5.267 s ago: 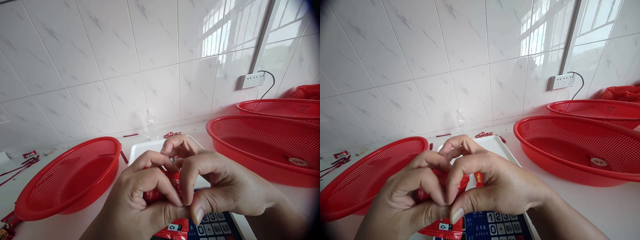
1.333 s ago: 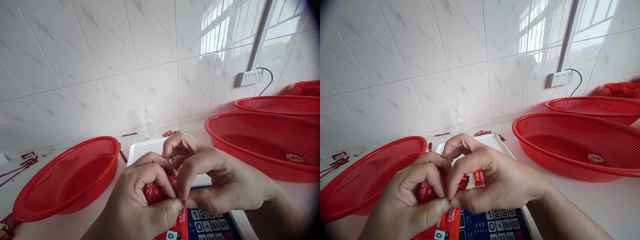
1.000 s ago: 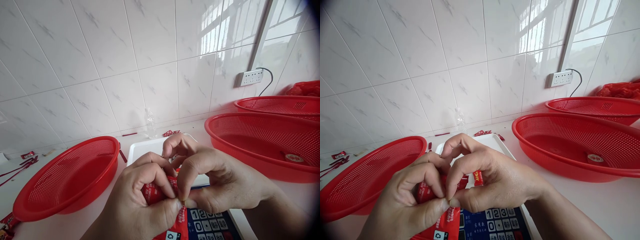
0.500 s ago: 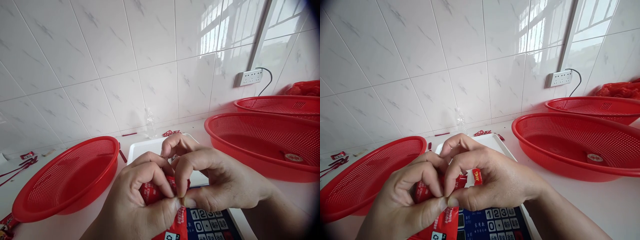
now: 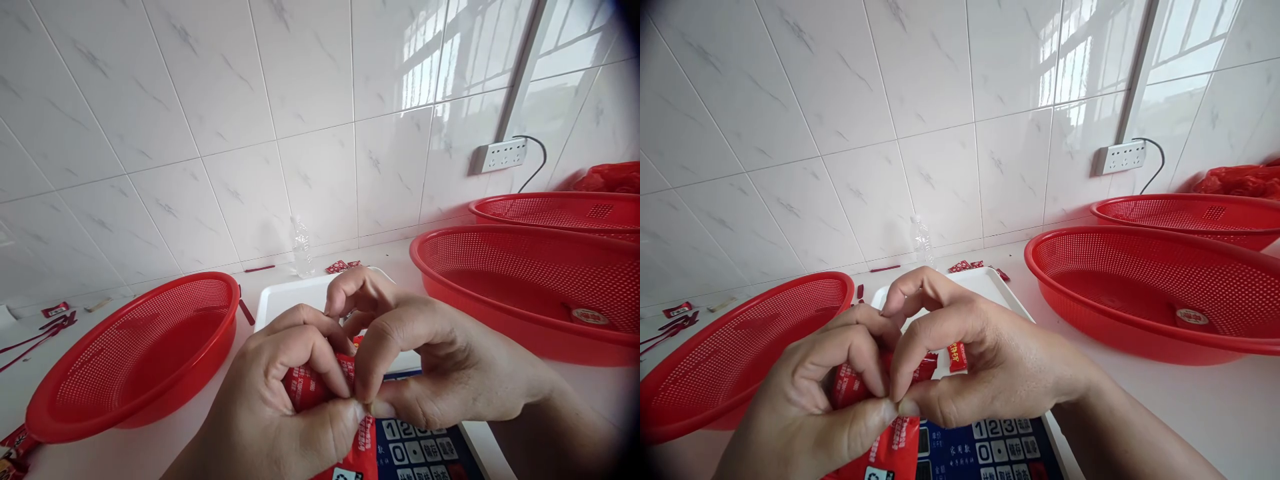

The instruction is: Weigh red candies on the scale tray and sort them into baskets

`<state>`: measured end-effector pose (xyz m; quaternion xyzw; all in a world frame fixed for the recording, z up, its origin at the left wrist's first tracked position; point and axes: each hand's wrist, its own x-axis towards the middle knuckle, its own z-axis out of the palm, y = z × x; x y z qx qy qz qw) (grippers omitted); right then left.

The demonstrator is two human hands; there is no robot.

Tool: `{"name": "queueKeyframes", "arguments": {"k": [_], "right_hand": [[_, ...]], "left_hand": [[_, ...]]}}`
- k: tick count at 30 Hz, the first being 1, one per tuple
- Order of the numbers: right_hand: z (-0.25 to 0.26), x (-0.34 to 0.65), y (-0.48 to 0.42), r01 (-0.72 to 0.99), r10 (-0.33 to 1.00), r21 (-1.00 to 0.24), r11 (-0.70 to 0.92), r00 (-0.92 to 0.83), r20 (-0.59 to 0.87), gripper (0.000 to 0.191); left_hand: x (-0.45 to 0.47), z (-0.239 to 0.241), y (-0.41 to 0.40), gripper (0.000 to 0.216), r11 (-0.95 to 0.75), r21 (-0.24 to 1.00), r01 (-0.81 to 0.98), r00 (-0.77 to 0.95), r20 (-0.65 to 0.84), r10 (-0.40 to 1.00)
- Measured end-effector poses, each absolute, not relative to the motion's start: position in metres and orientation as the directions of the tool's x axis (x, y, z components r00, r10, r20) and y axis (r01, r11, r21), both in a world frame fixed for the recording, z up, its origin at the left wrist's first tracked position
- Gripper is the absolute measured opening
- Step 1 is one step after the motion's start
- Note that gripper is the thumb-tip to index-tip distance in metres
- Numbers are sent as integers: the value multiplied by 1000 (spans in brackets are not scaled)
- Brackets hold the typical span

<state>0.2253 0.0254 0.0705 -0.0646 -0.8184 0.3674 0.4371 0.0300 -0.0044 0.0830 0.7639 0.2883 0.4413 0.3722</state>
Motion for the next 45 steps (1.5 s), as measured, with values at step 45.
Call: {"name": "queueKeyframes", "arguments": {"k": [45], "right_hand": [[70, 224, 25, -225, 433, -667, 710, -607, 666, 14]], "left_hand": [[30, 79, -2, 23, -621, 779, 87, 410, 540, 735]]}}
